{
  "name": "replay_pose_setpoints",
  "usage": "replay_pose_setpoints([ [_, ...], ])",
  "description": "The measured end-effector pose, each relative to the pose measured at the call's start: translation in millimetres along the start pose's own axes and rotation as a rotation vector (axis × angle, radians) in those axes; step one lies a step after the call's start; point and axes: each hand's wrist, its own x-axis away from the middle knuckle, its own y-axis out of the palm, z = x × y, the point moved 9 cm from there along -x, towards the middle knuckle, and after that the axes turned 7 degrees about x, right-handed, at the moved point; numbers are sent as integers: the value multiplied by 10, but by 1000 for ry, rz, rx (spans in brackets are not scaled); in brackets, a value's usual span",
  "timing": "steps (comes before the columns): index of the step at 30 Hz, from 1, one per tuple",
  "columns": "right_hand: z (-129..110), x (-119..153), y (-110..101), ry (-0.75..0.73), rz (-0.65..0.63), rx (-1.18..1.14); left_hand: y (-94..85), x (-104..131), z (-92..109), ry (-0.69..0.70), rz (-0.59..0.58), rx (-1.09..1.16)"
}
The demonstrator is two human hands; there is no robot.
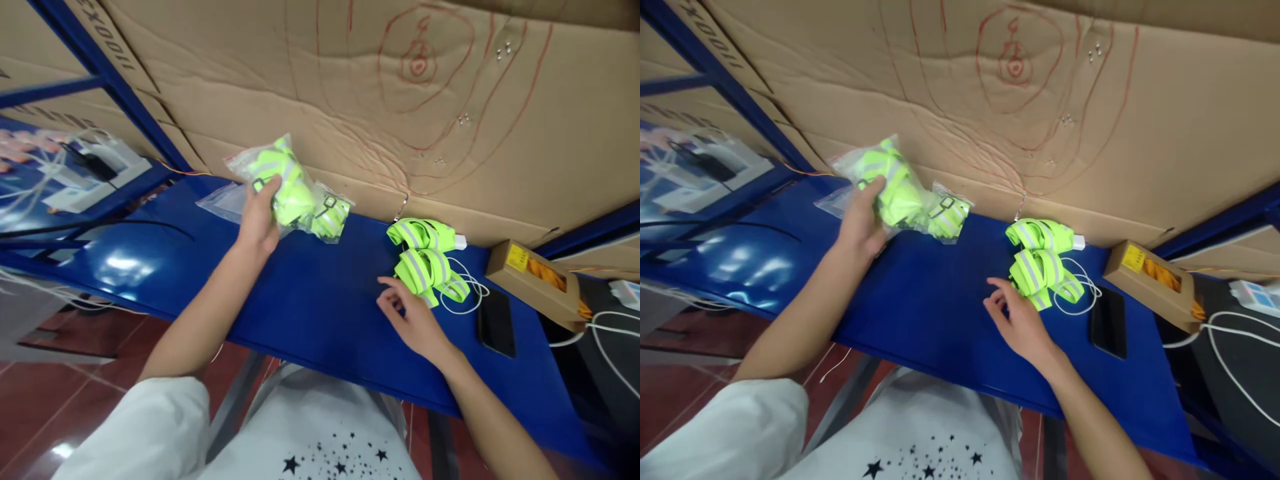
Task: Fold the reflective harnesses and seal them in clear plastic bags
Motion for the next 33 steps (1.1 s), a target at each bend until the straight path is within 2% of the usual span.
replay_pose_setpoints([
  [1,-56,16,104,-38,-68,82,7,1,-98,-32,-4,4],
  [3,-160,46,256,-123,-158,231,145,35,-334,-107,-94,-27],
  [5,-234,63,317,-184,-192,326,342,47,-474,-71,-198,-178],
  [6,-255,65,318,-198,-198,350,417,30,-459,19,-204,-270],
  [9,-258,60,265,-191,-213,361,617,35,-214,394,-144,-511],
  [10,-249,58,245,-189,-218,366,718,80,-161,477,-179,-573],
  [11,-239,57,227,-189,-219,377,845,153,-149,529,-265,-628],
  [13,-219,53,207,-201,-216,409,1124,415,-223,601,-532,-729],
  [16,-204,44,215,-228,-201,448,1421,1001,-487,732,-935,-867],
  [18,-217,40,229,-249,-189,458,1491,1289,-684,773,-1062,-904],
  [20,-256,34,206,-282,-145,461,1519,1451,-860,749,-1137,-881],
  [22,-293,18,101,-327,-29,487,1528,1520,-987,715,-1190,-848],
  [23,-276,1,3,-323,68,526,1526,1527,-1026,705,-1204,-839],
  [25,-125,-43,-258,-217,294,646,1515,1500,-1060,694,-1203,-830],
  [27,172,-85,-503,-7,443,746,1502,1463,-1065,678,-1195,-820],
  [29,490,-147,-597,153,407,725,1498,1447,-1057,663,-1196,-810],
  [30,593,-173,-605,183,373,680,1497,1445,-1048,657,-1195,-806],
  [33,668,-196,-593,194,356,357,1485,1437,-995,624,-1173,-786],
])
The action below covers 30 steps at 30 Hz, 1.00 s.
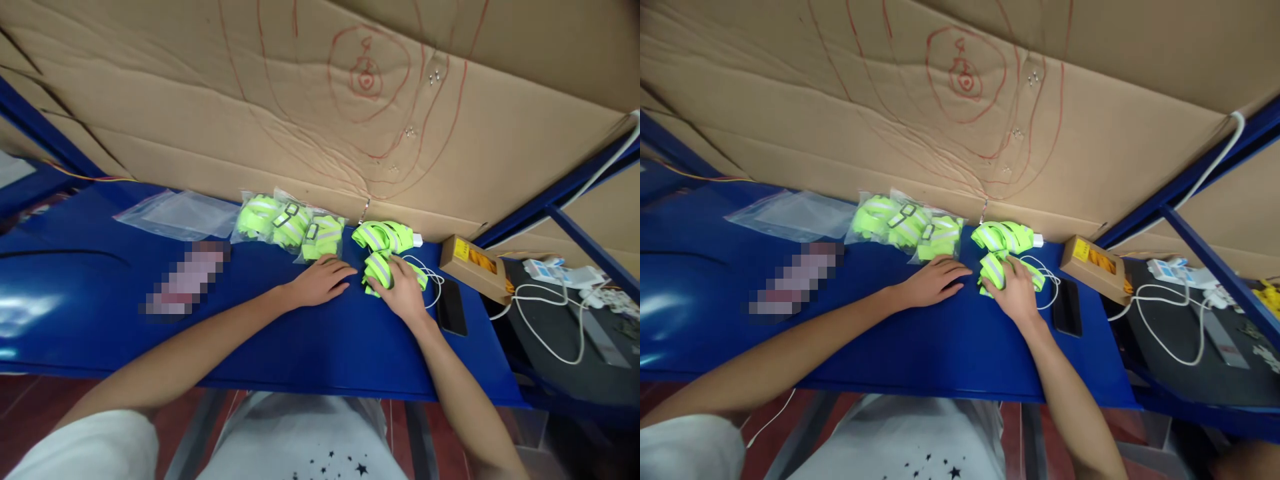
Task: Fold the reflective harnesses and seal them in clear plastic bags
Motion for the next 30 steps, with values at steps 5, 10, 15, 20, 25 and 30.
replay_pose_setpoints([
  [5,-208,109,111,97,-117,-487,-63,59,63,-12,13,280],
  [10,-130,169,246,291,-207,-735,-94,94,129,25,23,384],
  [15,-84,269,434,524,-268,-1014,-206,113,320,171,160,230],
  [20,-237,429,643,729,-440,-1324,-106,80,280,133,86,187],
  [25,-464,364,486,583,-487,-1514,-216,75,-20,-110,223,508],
  [30,-406,335,481,489,-473,-1351,-277,133,-290,-303,336,665],
])
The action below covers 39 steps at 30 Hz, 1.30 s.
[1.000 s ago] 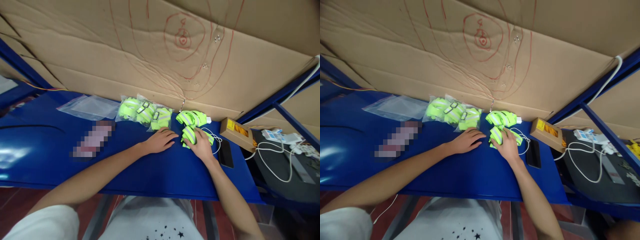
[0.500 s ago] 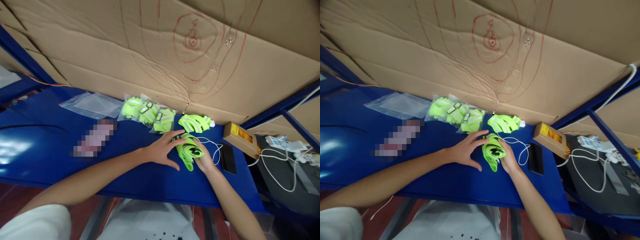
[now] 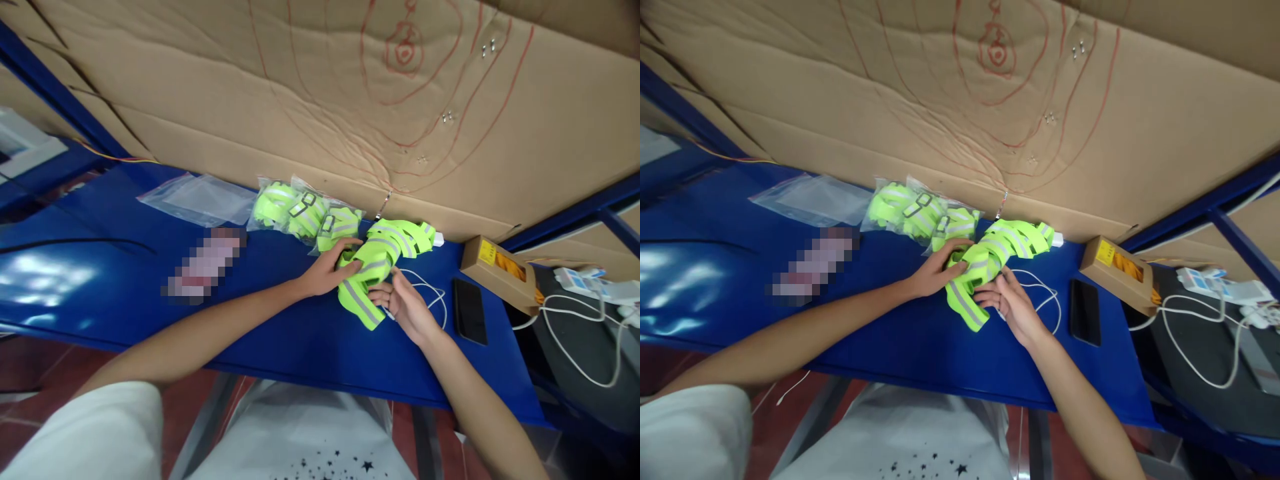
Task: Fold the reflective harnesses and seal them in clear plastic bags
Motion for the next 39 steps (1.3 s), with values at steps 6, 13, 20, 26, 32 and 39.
replay_pose_setpoints([
  [6,40,-46,-350,-46,265,246,326,112,193,165,-351,-42],
  [13,69,-28,-350,-47,292,304,513,287,323,398,-399,-362],
  [20,14,-20,-323,-27,287,158,126,128,387,189,-7,94],
  [26,-131,6,-207,-70,157,62,-104,32,-114,-354,280,818],
  [32,-289,84,-178,-156,92,22,-287,-122,-60,-340,164,997],
  [39,-309,121,-136,-113,61,16,-626,-243,51,-232,77,955],
])
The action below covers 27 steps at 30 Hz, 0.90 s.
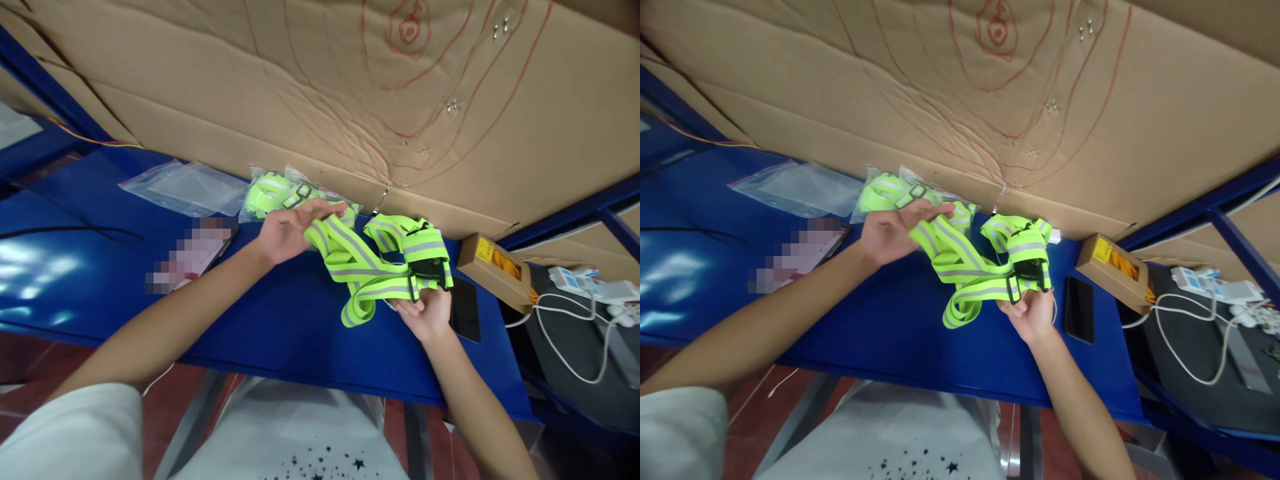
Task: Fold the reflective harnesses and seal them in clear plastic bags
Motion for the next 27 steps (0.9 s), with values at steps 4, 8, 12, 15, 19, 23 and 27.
replay_pose_setpoints([
  [4,218,-13,-16,162,45,17,21,15,-142,4,-5,-233],
  [8,486,18,-20,316,65,86,495,225,-417,111,-250,-688],
  [12,627,68,-16,387,67,131,783,393,-533,256,-368,-967],
  [15,648,71,-23,377,68,155,761,384,-529,291,-346,-1031],
  [19,488,0,-27,210,86,229,664,348,-522,274,-278,-1040],
  [23,337,-32,-86,138,176,229,609,339,-583,206,-250,-985],
  [27,345,-15,-87,183,215,120,547,321,-659,142,-238,-952],
])
